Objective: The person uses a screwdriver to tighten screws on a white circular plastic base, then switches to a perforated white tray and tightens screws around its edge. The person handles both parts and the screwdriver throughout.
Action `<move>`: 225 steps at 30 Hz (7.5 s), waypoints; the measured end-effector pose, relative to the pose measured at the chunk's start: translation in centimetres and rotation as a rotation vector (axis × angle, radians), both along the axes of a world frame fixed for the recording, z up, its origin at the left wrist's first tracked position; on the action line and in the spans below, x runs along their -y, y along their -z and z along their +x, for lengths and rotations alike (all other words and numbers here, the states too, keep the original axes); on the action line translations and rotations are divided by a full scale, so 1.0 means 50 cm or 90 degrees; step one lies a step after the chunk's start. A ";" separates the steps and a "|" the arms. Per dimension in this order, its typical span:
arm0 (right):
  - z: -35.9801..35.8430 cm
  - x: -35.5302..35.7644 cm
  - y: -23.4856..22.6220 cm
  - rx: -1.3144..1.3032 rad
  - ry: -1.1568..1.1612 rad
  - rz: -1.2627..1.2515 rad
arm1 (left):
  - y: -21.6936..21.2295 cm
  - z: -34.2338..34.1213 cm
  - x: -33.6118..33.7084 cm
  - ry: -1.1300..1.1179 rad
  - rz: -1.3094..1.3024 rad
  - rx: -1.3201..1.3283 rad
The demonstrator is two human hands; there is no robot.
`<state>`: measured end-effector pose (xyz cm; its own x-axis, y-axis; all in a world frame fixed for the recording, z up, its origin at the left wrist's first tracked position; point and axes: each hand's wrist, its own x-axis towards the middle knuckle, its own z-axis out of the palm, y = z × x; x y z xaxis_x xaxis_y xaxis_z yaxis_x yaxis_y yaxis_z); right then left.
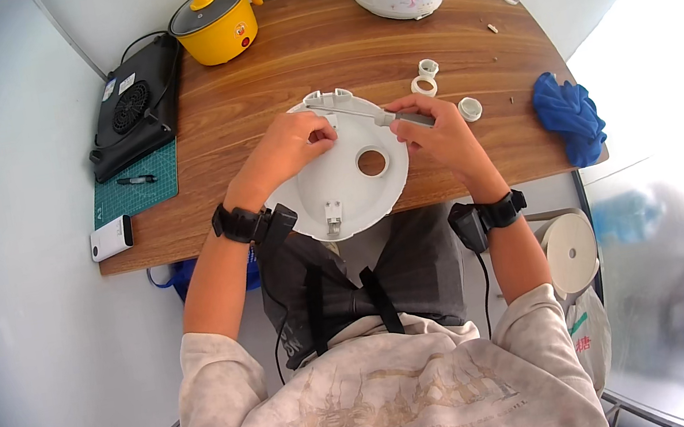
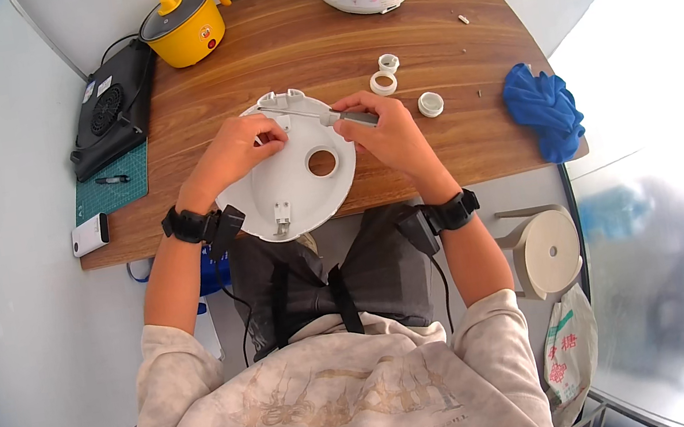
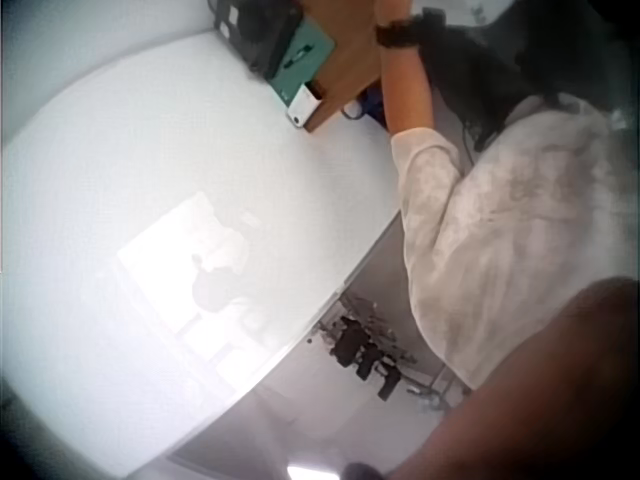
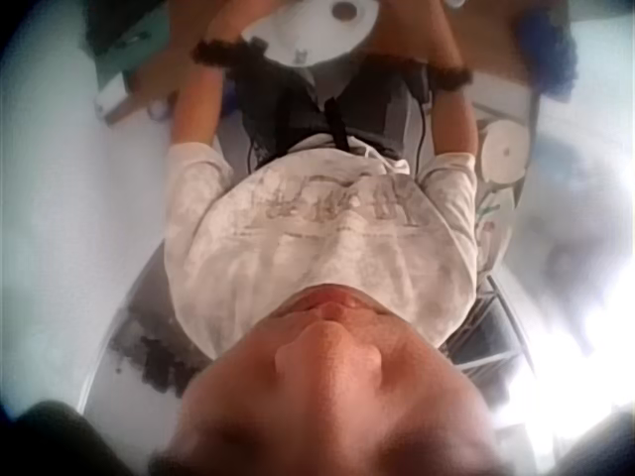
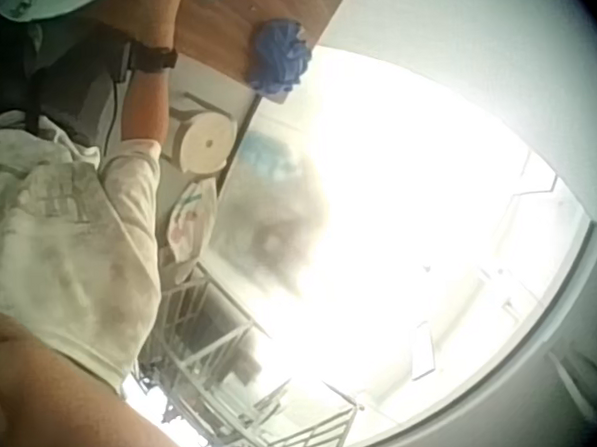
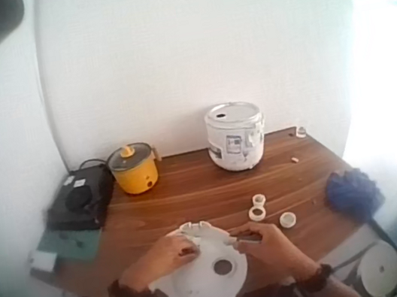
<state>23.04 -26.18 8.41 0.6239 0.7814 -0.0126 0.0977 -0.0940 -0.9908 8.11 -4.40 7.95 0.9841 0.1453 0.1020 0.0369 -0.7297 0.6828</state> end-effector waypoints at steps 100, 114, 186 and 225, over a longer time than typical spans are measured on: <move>0.001 0.005 -0.020 -0.076 -0.011 0.006 | 0.026 0.023 -0.020 -0.136 -0.147 -0.058; 0.003 0.006 -0.016 -0.072 -0.005 0.004 | 0.042 0.022 -0.031 -0.120 -0.180 -0.047; -0.055 0.047 -0.105 0.488 -0.067 -0.067 | 0.037 -0.062 -0.002 -0.306 -0.319 -0.097; -0.058 -0.018 -0.207 0.611 -0.260 -0.150 | 0.046 -0.065 -0.002 -0.282 -0.341 -0.039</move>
